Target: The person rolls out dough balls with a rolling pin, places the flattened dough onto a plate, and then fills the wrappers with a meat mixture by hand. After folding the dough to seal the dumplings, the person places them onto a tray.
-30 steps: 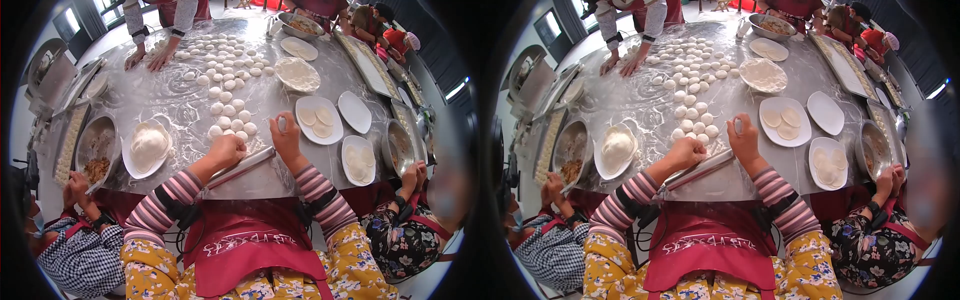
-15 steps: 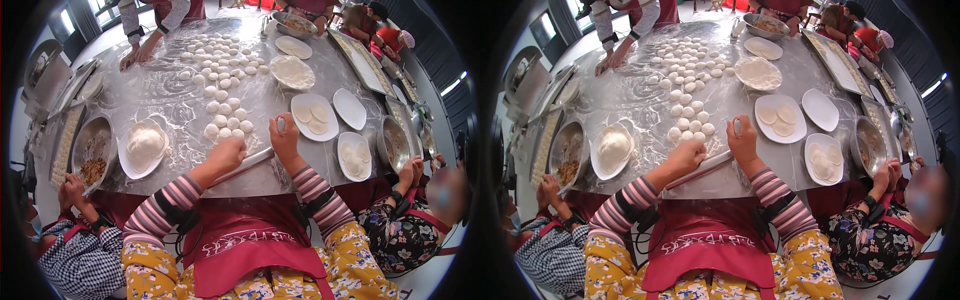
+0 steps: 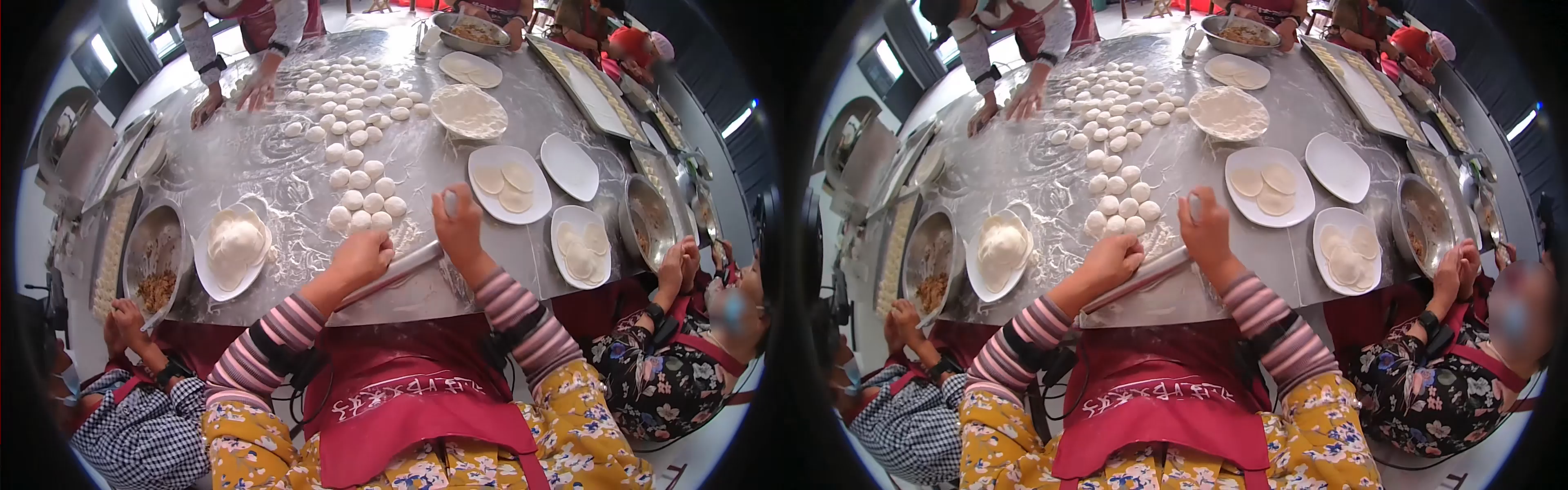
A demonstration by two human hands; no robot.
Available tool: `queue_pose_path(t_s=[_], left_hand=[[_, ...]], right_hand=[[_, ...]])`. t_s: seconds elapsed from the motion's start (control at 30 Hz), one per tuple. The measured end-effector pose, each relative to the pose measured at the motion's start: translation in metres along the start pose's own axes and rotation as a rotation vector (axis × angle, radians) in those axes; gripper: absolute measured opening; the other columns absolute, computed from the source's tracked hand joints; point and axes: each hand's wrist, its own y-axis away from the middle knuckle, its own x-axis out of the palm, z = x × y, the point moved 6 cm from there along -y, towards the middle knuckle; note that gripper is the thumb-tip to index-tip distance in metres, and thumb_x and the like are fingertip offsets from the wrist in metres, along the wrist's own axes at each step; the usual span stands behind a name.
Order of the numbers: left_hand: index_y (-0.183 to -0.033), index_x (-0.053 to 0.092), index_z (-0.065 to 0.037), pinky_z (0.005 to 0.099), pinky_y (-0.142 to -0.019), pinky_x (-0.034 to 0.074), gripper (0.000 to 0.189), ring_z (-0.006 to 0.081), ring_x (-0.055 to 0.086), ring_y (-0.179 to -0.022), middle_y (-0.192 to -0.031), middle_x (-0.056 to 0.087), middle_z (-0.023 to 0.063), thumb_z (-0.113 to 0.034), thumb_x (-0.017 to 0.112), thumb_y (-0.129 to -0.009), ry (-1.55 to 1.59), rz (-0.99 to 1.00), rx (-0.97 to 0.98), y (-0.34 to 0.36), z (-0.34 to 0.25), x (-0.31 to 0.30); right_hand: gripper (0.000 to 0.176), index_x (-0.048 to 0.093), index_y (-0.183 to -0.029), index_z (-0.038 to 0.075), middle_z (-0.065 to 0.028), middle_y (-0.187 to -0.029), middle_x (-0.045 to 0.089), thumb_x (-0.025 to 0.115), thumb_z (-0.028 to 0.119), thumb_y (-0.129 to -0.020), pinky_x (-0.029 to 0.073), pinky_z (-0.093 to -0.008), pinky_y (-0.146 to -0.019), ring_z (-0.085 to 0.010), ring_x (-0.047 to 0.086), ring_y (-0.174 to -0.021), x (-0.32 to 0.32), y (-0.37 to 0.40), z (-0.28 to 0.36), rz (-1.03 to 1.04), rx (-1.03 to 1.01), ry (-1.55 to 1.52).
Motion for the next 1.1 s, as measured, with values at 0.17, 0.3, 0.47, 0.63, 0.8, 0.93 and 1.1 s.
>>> queue_pose_path(t_s=[0.17,0.3,0.47,0.63,0.8,0.93,1.1], left_hand=[[-0.083,0.065,-0.002,0.0399,-0.067,0.05,0.01,0.0291,0.065,-0.072,-0.078,0.066,0.0156,-0.01,0.066,-0.079,0.069,0.112,0.076,-0.003,0.007,0.008],[-0.088,0.061,0.0,0.0373,-0.065,0.05,0.01,0.025,0.064,-0.07,-0.078,0.065,0.0146,-0.006,0.064,-0.081,0.235,0.207,0.03,0.003,0.018,0.01],[-0.088,0.062,-0.002,0.042,-0.069,0.049,0.01,0.0325,0.065,-0.077,-0.083,0.066,0.0185,-0.01,0.063,-0.082,0.016,0.149,0.127,-0.004,-0.006,0.008],[-0.087,0.064,-0.003,0.0459,-0.071,0.049,0.013,0.0381,0.064,-0.081,-0.084,0.066,0.0207,-0.014,0.064,-0.082,-0.019,0.13,0.15,-0.014,-0.001,0.013],[-0.089,0.064,-0.001,0.0413,-0.069,0.049,0.01,0.0359,0.065,-0.08,-0.084,0.066,0.0211,-0.01,0.063,-0.083,0.104,0.198,0.121,0.009,0.002,0.002],[-0.088,0.064,-0.001,0.0419,-0.069,0.049,0.011,0.0373,0.064,-0.081,-0.084,0.065,0.0222,-0.011,0.061,-0.084,0.123,0.203,0.119,0.008,0.0,0.008],[-0.09,0.063,-0.001,0.044,-0.073,0.049,0.019,0.0398,0.064,-0.083,-0.085,0.065,0.024,-0.019,0.057,-0.089,-0.041,0.174,0.126,-0.002,-0.013,0.008]], right_hand=[[0.024,0.051,-0.097,0.005,-0.0175,-0.071,0.058,0.069,0.002,-0.082,0.046,-0.0416,-0.053,-0.0381,0.06,-0.061,-0.04,0.03,0.011,0.022,0.045,0.011],[0.024,0.052,-0.096,0.004,-0.014,-0.071,0.058,0.07,0.0,-0.081,0.046,-0.0397,-0.052,-0.0357,0.061,-0.06,-0.07,0.059,0.024,0.036,0.173,-0.067],[0.021,0.051,-0.096,0.004,-0.0214,-0.072,0.058,0.068,0.005,-0.083,0.045,-0.0442,-0.053,-0.0421,0.059,-0.062,-0.007,0.007,-0.002,0.004,0.02,-0.024],[0.023,0.05,-0.097,0.004,-0.0211,-0.072,0.058,0.068,0.005,-0.083,0.045,-0.0451,-0.054,-0.0426,0.059,-0.062,-0.01,0.012,-0.006,0.052,0.053,-0.062],[0.025,0.051,-0.096,0.005,-0.0169,-0.071,0.059,0.07,0.002,-0.081,0.046,-0.0431,-0.054,-0.0401,0.059,-0.059,-0.068,0.057,0.025,0.008,0.113,-0.034],[0.024,0.051,-0.096,0.005,-0.0172,-0.071,0.058,0.069,0.003,-0.082,0.046,-0.0428,-0.054,-0.0397,0.059,-0.06,-0.035,0.027,0.007,-0.014,0.065,0.024],[0.022,0.051,-0.096,0.005,-0.017,-0.073,0.059,0.069,0.006,-0.083,0.047,-0.043,-0.054,-0.0385,0.06,-0.061,-0.012,0.005,0.006,-0.014,-0.045,0.035]])
